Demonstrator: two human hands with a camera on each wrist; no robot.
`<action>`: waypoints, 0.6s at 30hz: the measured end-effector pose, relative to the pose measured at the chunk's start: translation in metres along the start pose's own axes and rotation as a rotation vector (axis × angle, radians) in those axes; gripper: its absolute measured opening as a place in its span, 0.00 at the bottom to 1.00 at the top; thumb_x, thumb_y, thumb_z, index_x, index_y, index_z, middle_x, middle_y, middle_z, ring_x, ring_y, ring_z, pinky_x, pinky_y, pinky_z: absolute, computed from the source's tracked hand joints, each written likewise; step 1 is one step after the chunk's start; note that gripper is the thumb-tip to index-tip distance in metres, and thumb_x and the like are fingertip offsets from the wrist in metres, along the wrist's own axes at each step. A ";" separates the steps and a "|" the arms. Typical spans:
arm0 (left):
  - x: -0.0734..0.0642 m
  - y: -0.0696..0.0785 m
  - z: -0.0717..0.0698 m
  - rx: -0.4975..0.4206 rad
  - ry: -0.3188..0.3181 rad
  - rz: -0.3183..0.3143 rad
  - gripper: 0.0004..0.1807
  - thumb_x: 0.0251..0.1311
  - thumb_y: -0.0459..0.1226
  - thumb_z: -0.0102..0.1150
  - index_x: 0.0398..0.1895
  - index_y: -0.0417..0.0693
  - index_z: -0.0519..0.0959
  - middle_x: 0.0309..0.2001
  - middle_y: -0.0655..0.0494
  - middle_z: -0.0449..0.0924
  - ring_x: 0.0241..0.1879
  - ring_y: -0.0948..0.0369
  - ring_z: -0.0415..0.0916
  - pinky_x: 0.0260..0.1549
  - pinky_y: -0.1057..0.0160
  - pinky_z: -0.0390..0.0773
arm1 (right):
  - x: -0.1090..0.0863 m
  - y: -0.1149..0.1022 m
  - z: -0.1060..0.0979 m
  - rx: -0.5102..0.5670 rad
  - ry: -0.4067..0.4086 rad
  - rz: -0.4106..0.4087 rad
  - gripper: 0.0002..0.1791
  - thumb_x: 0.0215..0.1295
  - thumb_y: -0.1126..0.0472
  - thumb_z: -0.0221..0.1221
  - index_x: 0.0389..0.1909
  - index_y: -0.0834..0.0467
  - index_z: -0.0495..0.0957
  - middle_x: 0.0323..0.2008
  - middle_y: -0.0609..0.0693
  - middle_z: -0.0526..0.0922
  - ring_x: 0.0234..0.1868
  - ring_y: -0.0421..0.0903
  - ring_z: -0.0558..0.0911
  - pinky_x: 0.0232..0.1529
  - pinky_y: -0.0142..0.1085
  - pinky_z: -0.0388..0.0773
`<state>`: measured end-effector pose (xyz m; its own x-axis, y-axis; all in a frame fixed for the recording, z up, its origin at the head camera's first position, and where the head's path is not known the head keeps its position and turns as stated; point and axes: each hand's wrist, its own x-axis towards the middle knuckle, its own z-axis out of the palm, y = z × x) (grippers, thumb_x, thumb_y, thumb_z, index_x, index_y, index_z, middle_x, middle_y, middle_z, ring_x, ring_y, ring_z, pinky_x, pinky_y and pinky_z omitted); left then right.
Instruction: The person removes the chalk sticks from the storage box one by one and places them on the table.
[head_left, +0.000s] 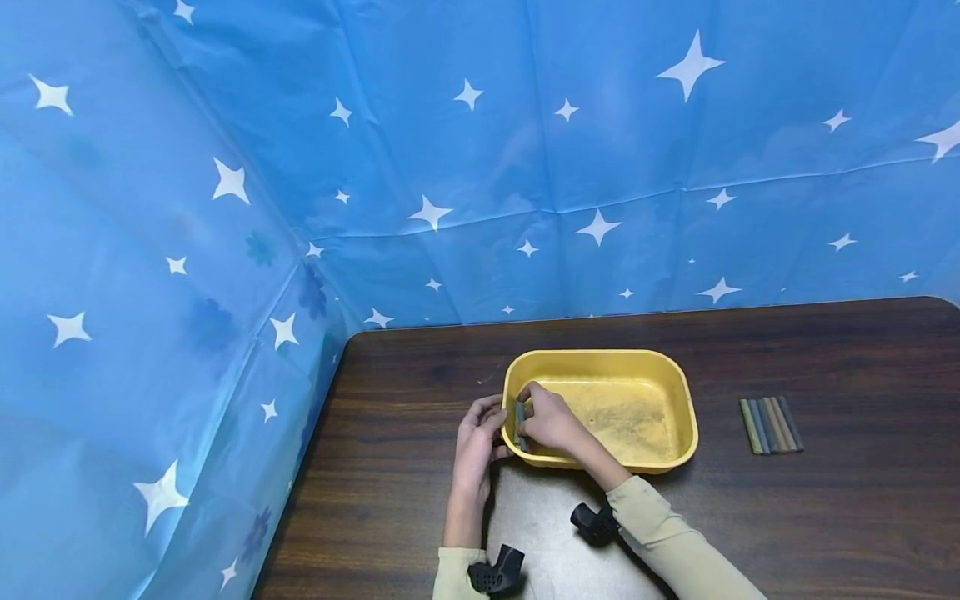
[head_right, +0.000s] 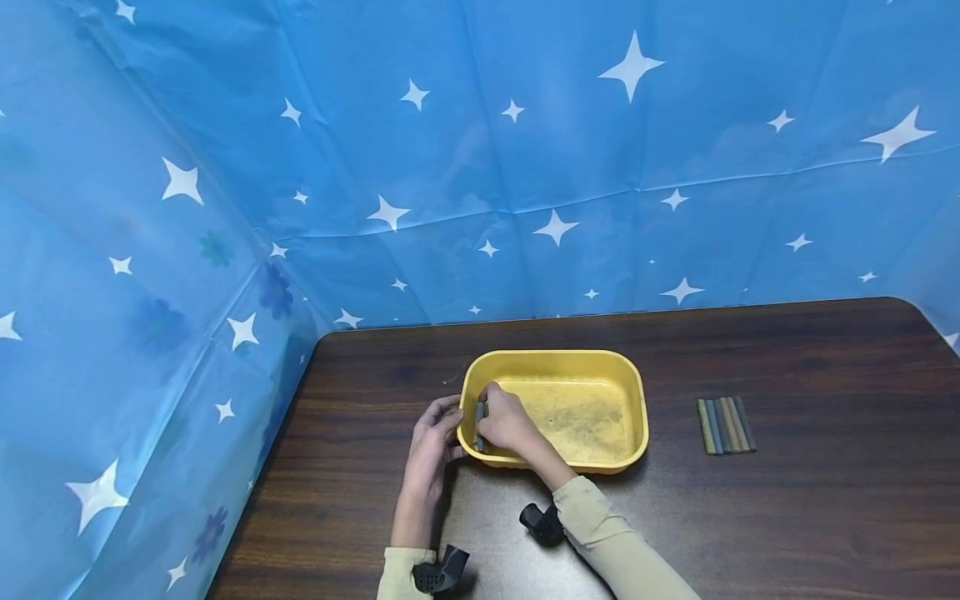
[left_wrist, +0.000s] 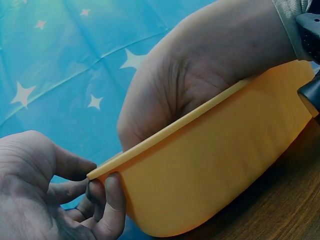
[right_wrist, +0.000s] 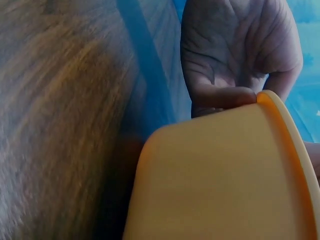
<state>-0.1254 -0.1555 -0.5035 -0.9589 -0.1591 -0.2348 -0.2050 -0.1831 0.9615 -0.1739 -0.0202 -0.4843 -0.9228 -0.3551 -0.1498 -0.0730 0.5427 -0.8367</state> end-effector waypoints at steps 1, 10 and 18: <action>0.000 0.001 0.000 -0.002 0.000 0.001 0.20 0.71 0.34 0.55 0.62 0.33 0.74 0.49 0.44 0.80 0.34 0.61 0.79 0.22 0.69 0.78 | 0.000 0.000 -0.001 -0.005 0.002 0.001 0.23 0.51 0.77 0.64 0.51 0.69 0.73 0.28 0.53 0.78 0.31 0.48 0.75 0.32 0.37 0.74; -0.001 0.002 0.002 -0.024 -0.002 0.004 0.20 0.71 0.33 0.54 0.63 0.32 0.73 0.49 0.44 0.80 0.33 0.61 0.79 0.21 0.69 0.78 | -0.004 0.006 -0.028 0.111 0.024 0.042 0.23 0.56 0.79 0.61 0.54 0.71 0.71 0.37 0.61 0.84 0.31 0.51 0.83 0.31 0.40 0.83; 0.000 0.000 0.002 -0.028 0.005 0.007 0.20 0.70 0.32 0.54 0.62 0.32 0.73 0.49 0.44 0.80 0.32 0.62 0.78 0.20 0.69 0.78 | -0.014 0.014 -0.065 0.311 0.036 0.093 0.27 0.63 0.78 0.59 0.64 0.73 0.67 0.45 0.68 0.79 0.32 0.53 0.85 0.34 0.47 0.87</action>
<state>-0.1257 -0.1536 -0.5032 -0.9592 -0.1655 -0.2290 -0.1928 -0.2091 0.9587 -0.1865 0.0417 -0.4604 -0.9332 -0.2848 -0.2192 0.1264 0.3110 -0.9420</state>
